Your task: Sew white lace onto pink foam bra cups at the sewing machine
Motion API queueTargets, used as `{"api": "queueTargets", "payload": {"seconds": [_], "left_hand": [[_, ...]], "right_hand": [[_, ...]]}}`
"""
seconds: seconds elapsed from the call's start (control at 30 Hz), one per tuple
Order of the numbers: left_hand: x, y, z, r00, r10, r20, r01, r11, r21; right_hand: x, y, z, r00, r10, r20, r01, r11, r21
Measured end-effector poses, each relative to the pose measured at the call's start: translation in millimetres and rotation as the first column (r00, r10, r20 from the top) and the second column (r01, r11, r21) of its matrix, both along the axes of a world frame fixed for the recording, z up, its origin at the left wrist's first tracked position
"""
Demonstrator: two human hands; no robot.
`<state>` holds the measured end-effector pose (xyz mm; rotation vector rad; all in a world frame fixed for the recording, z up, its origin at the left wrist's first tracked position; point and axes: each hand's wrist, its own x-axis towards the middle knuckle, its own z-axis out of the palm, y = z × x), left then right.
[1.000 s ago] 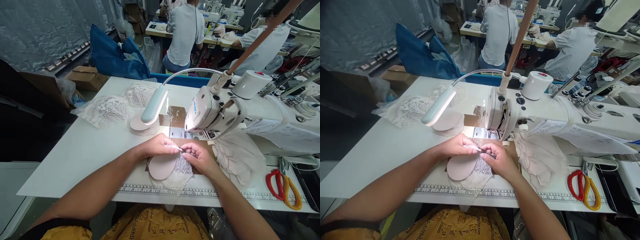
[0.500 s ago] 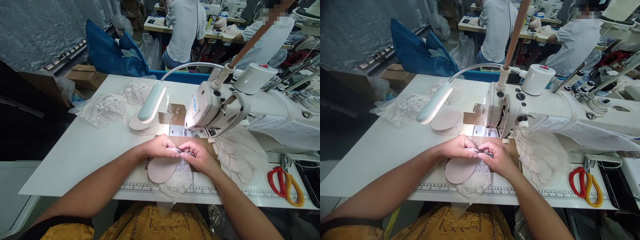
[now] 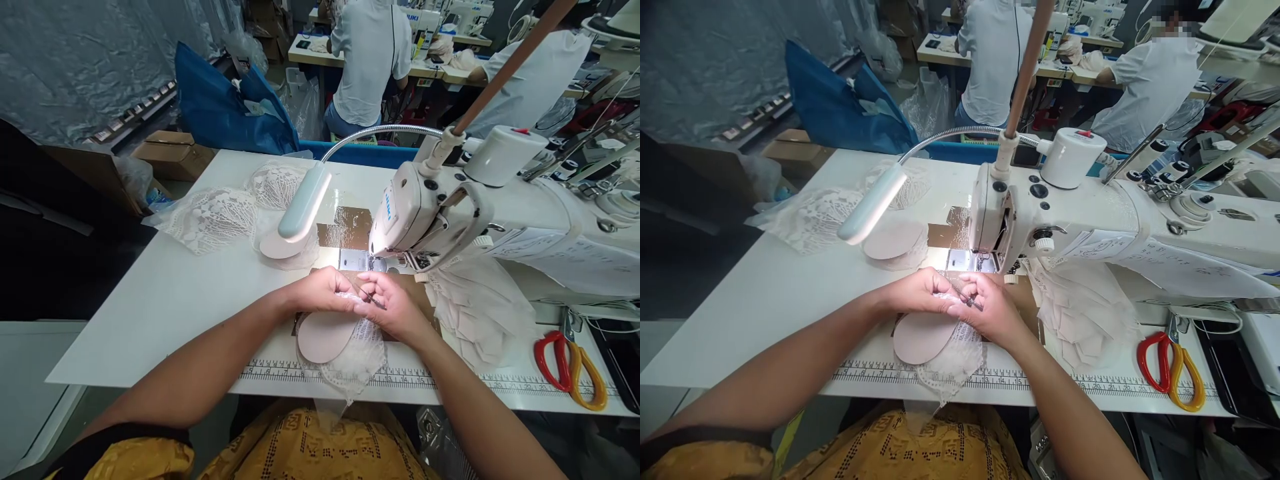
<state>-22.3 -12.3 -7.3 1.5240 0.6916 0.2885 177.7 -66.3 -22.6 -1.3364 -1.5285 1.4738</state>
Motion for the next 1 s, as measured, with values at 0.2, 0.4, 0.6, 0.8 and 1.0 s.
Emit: {"api": "queueTargets", "payload": {"seconds": [0.2, 0.4, 0.6, 0.8, 1.0], "left_hand": [[-27, 11, 22.1, 0.958, -0.143, -0.249, 0.183, 0.972, 0.145], [-21, 0, 30.2, 0.944, -0.029, -0.328, 0.153, 0.921, 0.358], [-32, -13, 44.5, 0.952, 0.160, -0.261, -0.042, 0.912, 0.408], [-36, -29, 27.1, 0.989, 0.062, -0.134, -0.080, 0.988, -0.130], [0, -47, -0.5, 0.936, 0.349, 0.040, -0.299, 0.852, -0.430]], "right_hand": [[8, 0, 9.6, 0.951, 0.099, 0.292, -0.116, 0.992, 0.043], [3, 0, 10.1, 0.973, 0.069, 0.218, -0.079, 0.996, 0.037], [3, -5, 11.8, 0.970, 0.090, 0.225, -0.124, 0.982, 0.142], [7, -12, 16.3, 0.985, 0.142, 0.095, -0.158, 0.969, 0.192], [11, -14, 12.8, 0.973, 0.184, 0.141, -0.206, 0.966, 0.155]]}}
